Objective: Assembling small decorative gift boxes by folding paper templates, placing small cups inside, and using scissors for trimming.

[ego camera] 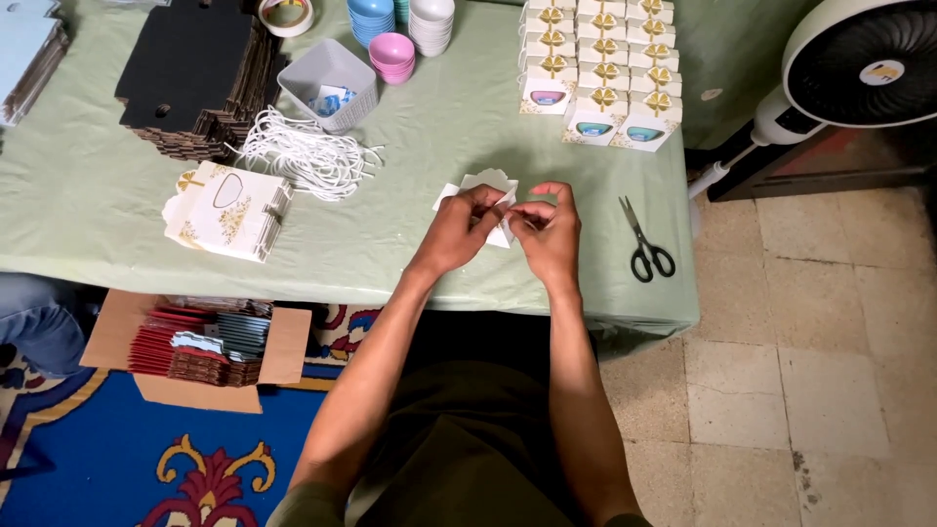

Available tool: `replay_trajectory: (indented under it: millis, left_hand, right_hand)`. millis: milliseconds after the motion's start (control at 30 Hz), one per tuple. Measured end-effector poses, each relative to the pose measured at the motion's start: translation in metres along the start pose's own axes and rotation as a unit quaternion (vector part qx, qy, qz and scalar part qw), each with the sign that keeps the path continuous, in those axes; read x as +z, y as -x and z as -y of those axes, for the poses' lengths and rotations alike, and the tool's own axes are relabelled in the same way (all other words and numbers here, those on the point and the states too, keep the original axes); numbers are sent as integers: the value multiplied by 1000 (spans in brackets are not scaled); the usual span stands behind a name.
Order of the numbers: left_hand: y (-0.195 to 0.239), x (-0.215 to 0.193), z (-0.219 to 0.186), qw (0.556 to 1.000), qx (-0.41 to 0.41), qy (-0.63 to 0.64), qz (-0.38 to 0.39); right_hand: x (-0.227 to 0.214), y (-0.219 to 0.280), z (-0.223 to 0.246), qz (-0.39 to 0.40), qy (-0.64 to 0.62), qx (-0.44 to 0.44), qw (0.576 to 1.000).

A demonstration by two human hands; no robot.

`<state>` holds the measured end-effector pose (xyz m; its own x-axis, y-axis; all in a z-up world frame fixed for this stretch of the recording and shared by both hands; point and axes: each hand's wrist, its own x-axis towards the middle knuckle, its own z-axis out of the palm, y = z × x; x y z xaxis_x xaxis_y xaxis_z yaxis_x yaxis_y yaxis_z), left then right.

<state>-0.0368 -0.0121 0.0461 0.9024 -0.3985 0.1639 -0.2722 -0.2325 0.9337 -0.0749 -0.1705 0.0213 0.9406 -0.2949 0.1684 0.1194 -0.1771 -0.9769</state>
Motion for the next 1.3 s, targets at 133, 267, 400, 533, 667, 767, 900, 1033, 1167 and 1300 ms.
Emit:
replay_trajectory:
  millis: [133,267,400,533,667,767,900,1033,1167,1300]
  left_hand:
    - [-3,1,5,1000,-8,4,4]
    - [-4,1,7,1000,-7,-5,7]
    - [-6,4,14,1000,-4,-9,13]
    - [-5,3,8,1000,-2,-11,17]
    - [-6,-9,-15,996,-12,-22,85]
    - [-10,-6,-18,994,-6,-29,107]
    - [-25,10,10,993,-2,-43,106]
    - [-43,23,28,994,-62,-49,82]
    - [-44,26,29,993,-71,-69,67]
    - [-39,22,18,992,-76,-69,76]
  right_hand:
    - [-1,2,8,-4,19,-10,1000]
    - [-4,3,12,27,108,-67,992]
    - [-8,6,14,46,157,-105,981]
    - [-10,5,6,30,148,-106,983]
    - [-14,2,-1,13,101,-54,993]
    - [-18,1,-10,5,68,-28,997]
    - [-22,-5,-25,3,39,-2,999]
    - [-23,-4,-27,7,17,15,1000]
    - [-23,-2,-29,9,-27,31,999]
    - [-20,5,-2,-4,-58,45,997]
